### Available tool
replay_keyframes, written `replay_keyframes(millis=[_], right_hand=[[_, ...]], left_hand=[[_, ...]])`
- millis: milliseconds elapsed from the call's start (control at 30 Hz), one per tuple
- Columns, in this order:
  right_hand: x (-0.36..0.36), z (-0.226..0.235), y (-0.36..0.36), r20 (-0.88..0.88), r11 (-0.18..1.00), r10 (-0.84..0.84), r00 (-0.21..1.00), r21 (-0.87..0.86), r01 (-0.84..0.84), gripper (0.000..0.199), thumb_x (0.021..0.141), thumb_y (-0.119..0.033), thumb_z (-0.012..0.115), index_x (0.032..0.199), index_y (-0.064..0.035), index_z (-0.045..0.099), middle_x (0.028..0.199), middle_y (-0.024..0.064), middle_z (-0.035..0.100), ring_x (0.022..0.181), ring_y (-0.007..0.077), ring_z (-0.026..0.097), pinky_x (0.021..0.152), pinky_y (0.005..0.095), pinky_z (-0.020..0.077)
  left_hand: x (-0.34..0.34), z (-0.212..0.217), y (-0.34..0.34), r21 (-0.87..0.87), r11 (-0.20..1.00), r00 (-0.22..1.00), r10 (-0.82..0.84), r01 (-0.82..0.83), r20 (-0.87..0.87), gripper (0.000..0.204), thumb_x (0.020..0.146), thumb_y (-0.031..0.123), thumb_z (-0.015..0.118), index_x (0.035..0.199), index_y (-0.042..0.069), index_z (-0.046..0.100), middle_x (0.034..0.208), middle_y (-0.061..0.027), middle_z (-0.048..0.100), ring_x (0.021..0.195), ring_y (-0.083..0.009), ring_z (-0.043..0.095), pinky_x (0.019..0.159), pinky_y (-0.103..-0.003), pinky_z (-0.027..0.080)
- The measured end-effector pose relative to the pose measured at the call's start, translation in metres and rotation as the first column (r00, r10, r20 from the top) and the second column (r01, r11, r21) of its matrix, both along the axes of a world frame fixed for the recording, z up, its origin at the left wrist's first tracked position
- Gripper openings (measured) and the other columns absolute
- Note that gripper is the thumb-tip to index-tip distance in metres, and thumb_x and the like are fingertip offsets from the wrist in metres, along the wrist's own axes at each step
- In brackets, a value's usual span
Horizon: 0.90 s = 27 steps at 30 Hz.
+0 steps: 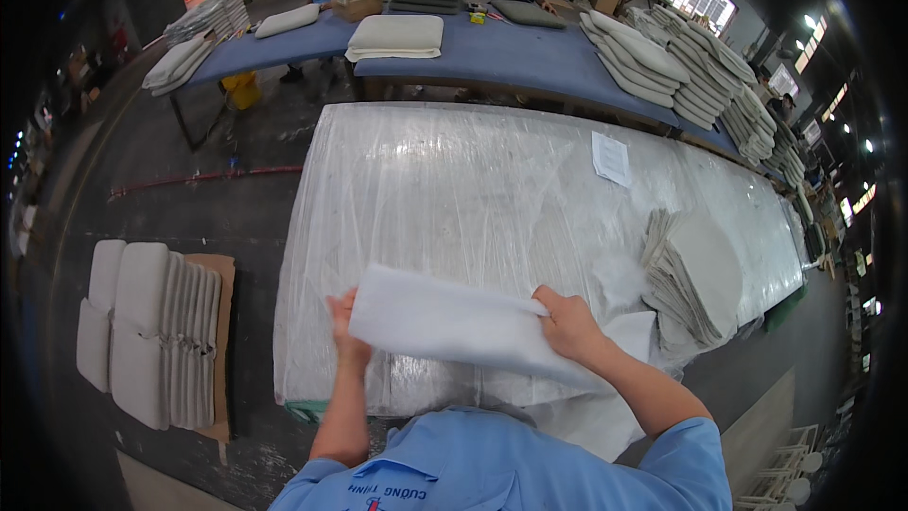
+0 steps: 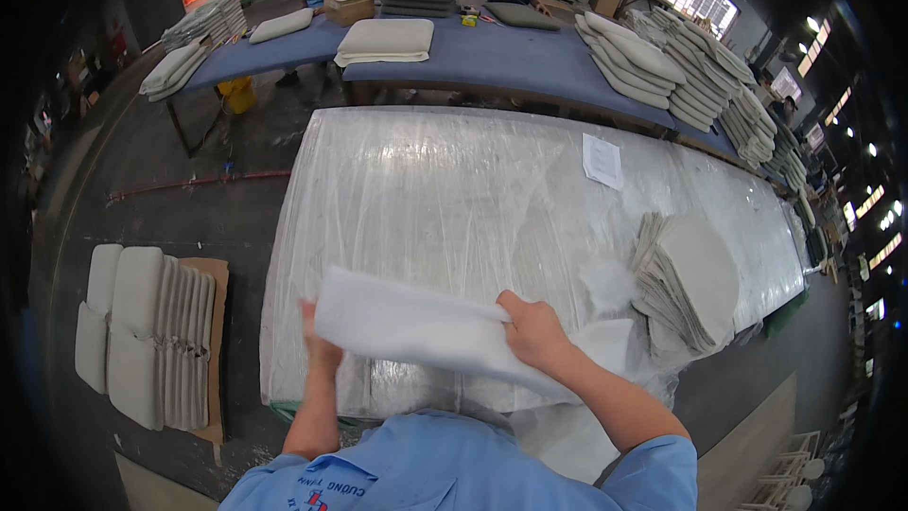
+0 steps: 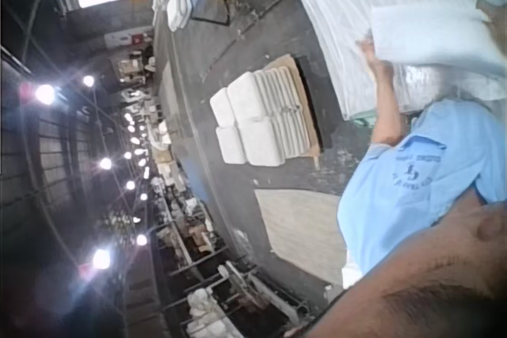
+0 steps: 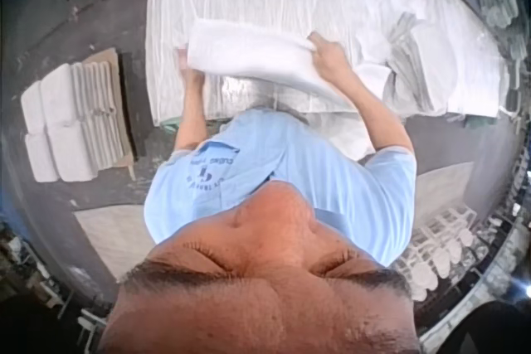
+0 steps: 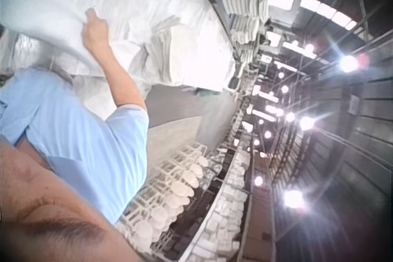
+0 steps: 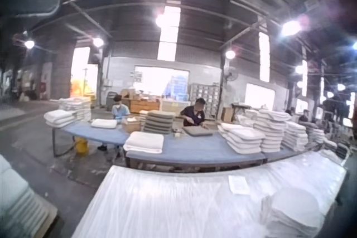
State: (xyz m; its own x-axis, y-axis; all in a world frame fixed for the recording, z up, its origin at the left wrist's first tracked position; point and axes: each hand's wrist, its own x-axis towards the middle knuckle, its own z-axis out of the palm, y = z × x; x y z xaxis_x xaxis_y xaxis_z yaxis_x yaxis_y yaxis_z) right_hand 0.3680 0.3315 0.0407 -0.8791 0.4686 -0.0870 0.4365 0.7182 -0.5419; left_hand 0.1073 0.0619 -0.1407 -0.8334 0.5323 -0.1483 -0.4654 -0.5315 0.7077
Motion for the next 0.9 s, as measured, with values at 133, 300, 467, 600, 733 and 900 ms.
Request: replay_keyframes(millis=[133,300,467,600,733,900], right_hand=[[0.006,-0.012,-0.011,-0.015,1.000,0.007,1.000,-0.021,-0.007,0.025,0.087,0.000,0.052,0.109,-0.0076,0.061,0.078,0.0269,0.066,0.075,0.0493,0.066,0.069,0.0544,0.0523],[-0.001,-0.014,-0.011,-0.021,0.999,0.048,0.999,-0.018,-0.048,0.024,0.086,-0.002,0.055,0.109,-0.0081,0.057,0.075,0.0247,0.066,0.073,0.0479,0.066,0.068,0.0566,0.0519],[0.005,-0.016,-0.013,-0.021,0.999,0.022,1.000,-0.028,-0.023,0.023,0.086,0.001,0.053,0.106,-0.0079,0.060,0.078,0.0251,0.067,0.074,0.0482,0.066,0.067,0.0539,0.0518],[0.018,-0.028,-0.021,-0.058,0.996,-0.022,0.998,-0.090,0.017,0.019,0.087,0.000,0.055,0.104,-0.0070,0.060,0.079,0.0241,0.067,0.074,0.0475,0.066,0.067,0.0530,0.0513],[0.015,-0.034,-0.028,-0.020,0.986,-0.003,1.000,-0.165,0.000,0.012,0.090,-0.003,0.058,0.101,-0.0054,0.061,0.080,0.0247,0.067,0.077,0.0473,0.066,0.069,0.0515,0.0514],[0.008,-0.038,-0.029,0.060,0.975,0.038,0.997,-0.222,-0.024,0.009,0.092,-0.006,0.059,0.101,-0.0044,0.061,0.083,0.0261,0.068,0.081,0.0476,0.067,0.072,0.0512,0.0518]], left_hand=[[-0.021,0.154,-0.035,-0.208,0.941,0.669,0.024,-0.266,-0.743,0.084,0.101,0.071,0.046,0.142,-0.003,0.054,0.140,-0.0170,0.060,0.129,-0.0296,0.058,0.116,-0.046,0.038],[0.021,0.268,0.021,-0.675,0.661,-0.136,-0.740,-0.328,-0.658,0.088,0.088,0.063,0.073,0.141,-0.005,0.053,0.140,-0.0253,0.058,0.135,-0.0408,0.052,0.116,-0.051,0.036],[-0.001,0.223,0.088,-0.988,0.076,-0.298,-0.954,-0.132,-0.033,0.053,0.093,0.048,0.073,0.118,0.002,0.066,0.101,-0.0193,0.073,0.099,-0.0370,0.069,0.088,-0.045,0.052],[-0.002,0.209,0.095,-0.978,0.124,-0.198,-0.968,0.166,-0.156,0.030,0.098,0.031,0.070,0.103,0.001,0.067,0.081,-0.0143,0.070,0.076,-0.0296,0.066,0.073,-0.041,0.050],[-0.007,0.160,0.092,-0.917,0.108,-0.007,-0.993,0.384,-0.120,0.025,0.100,0.025,0.068,0.102,0.001,0.066,0.086,-0.0136,0.070,0.080,-0.0237,0.064,0.075,-0.038,0.050],[-0.003,0.158,0.090,-0.979,0.193,-0.160,-0.967,0.064,-0.201,0.018,0.099,0.018,0.066,0.103,0.001,0.067,0.095,-0.0163,0.070,0.087,-0.0291,0.065,0.078,-0.039,0.051]])
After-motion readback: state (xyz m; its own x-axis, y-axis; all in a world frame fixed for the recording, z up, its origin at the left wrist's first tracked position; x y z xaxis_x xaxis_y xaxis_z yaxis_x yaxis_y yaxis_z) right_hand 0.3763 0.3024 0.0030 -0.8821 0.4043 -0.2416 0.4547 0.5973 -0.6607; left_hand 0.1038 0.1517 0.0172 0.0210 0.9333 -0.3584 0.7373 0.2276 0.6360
